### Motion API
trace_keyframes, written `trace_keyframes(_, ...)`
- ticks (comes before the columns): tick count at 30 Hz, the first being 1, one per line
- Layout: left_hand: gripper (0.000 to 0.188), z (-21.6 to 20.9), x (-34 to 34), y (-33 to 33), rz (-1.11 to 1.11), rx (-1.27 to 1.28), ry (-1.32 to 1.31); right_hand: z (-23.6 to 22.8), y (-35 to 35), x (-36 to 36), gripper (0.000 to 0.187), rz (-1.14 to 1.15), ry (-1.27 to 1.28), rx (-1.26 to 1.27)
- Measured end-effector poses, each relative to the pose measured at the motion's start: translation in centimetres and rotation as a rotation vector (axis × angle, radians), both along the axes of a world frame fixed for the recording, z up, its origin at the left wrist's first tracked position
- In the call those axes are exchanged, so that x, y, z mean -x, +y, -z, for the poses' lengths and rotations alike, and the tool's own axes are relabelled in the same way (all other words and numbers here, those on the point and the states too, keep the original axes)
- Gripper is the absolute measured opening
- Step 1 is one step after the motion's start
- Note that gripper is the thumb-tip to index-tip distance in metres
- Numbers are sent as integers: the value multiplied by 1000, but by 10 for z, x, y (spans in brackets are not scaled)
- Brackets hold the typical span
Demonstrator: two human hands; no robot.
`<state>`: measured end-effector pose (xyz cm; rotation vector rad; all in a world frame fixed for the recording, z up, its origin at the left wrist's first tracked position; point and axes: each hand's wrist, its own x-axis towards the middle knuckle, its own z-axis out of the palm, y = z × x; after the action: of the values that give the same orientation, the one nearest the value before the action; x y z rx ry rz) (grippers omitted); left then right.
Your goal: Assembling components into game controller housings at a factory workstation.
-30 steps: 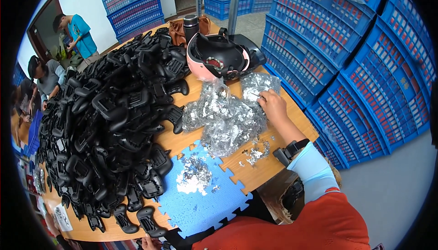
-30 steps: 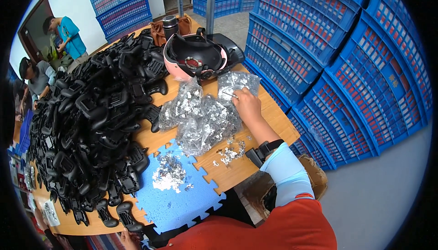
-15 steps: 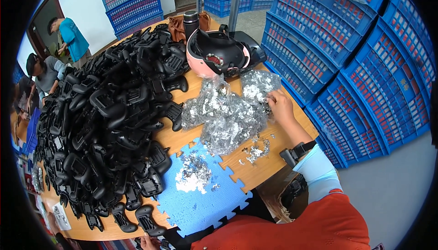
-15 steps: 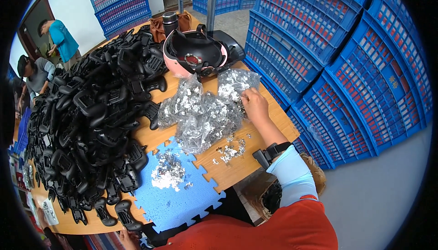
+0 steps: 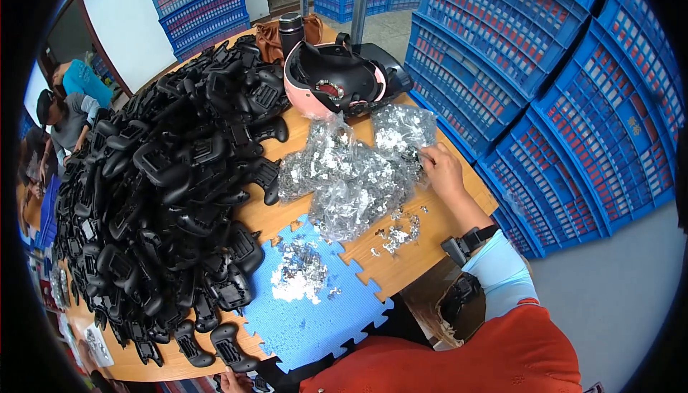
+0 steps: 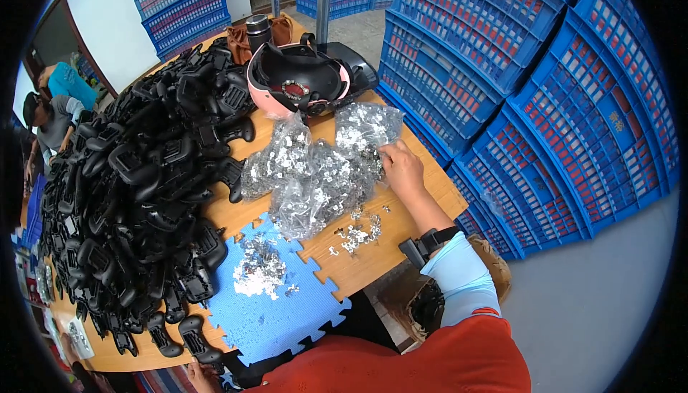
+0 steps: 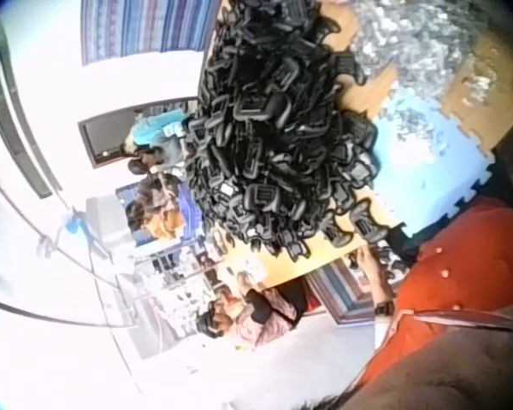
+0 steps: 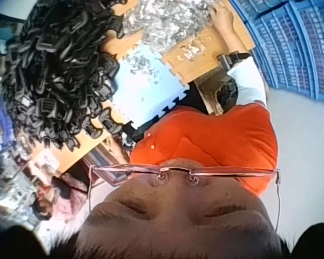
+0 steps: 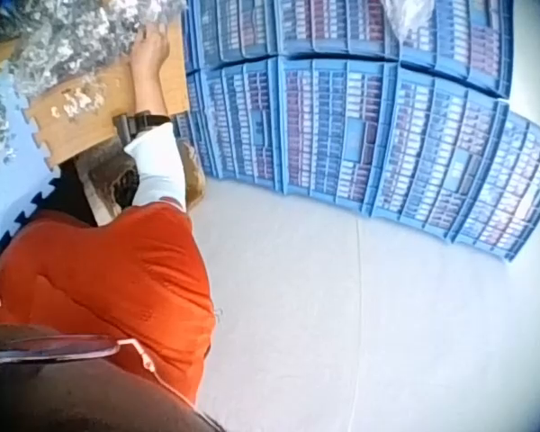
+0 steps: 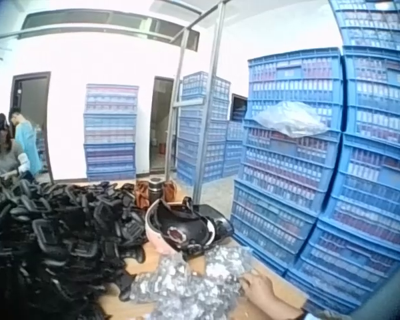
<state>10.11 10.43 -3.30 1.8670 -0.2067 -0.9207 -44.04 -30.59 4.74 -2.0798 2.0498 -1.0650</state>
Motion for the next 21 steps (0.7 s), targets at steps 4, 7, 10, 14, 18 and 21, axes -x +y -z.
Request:
trace_keyframes(4,37,-8,8,-6,-24,-3,-34,5,1,2,14,-20,6,9)
trace_keyframes(7,42,-30,21,-16,12,-42,-65,6,-1,-3,12,-36,-9,12)
trace_keyframes(10,48,-29,19,-14,177,-79,-234,6,-4,-11,12,-15,29,-7)
trace_keyframes(14,54,-48,33,-25,63,-112,-129,4,-7,-21,13,-9,68,8)
trace_keyframes(18,58,-63,44,-35,15,-180,-179,12,-9,-14,13,21,94,-38)
trace_keyframes(21,59,-55,37,-30,56,-209,-230,14,-6,-7,12,-2,-1,-45)
